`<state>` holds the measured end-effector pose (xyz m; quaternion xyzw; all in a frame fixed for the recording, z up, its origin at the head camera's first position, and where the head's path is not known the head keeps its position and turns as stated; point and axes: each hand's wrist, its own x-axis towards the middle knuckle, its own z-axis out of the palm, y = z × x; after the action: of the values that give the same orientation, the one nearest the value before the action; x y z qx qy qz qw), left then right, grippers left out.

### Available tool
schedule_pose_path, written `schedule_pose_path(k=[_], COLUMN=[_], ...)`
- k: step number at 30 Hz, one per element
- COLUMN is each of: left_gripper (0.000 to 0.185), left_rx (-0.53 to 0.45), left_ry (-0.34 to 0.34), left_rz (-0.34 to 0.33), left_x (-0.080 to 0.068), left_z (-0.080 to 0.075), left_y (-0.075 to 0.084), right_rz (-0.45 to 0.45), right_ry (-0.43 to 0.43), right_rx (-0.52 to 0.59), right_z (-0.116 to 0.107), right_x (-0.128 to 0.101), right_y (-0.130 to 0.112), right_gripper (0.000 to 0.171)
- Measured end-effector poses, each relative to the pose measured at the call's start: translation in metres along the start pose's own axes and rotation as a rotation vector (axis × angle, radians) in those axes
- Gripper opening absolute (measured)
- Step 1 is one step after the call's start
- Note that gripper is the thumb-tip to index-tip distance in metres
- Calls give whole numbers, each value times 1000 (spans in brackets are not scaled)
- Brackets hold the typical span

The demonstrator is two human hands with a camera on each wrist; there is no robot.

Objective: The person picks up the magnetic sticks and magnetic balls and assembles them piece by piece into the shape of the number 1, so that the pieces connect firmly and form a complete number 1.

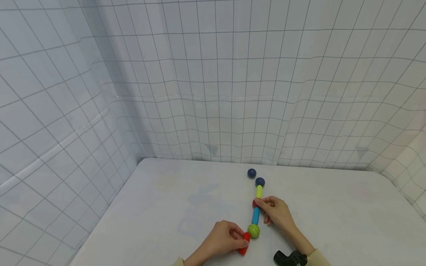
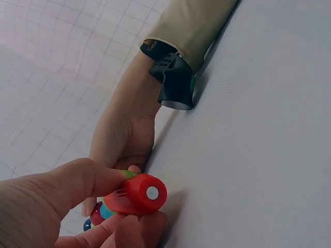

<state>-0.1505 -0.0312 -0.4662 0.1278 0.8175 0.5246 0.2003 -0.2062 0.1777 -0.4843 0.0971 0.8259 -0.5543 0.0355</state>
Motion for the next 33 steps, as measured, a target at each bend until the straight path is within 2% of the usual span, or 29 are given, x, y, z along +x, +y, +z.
schedule_pose_path(k=[9,19,25,33], left_gripper=[12,11,13,15], left_rx=[-25,-76,-82,-138], left_ry=[-8,-11,-8,-25], left_rz=[-54,-46,-71,-85], left_x=[-3,-1,-2,-1], left_z=[4,6,10,16], left_y=[3,0,1,-1], right_rz=[-2,-1,8,13], right_ry=[3,4,4,7], right_rx=[-12,-21,-14,-25], right_z=[0,0,0,0], right_x=[1,-1,-1,-1], right_y=[0,-1,-2,0], right_gripper=[50,49,47,46])
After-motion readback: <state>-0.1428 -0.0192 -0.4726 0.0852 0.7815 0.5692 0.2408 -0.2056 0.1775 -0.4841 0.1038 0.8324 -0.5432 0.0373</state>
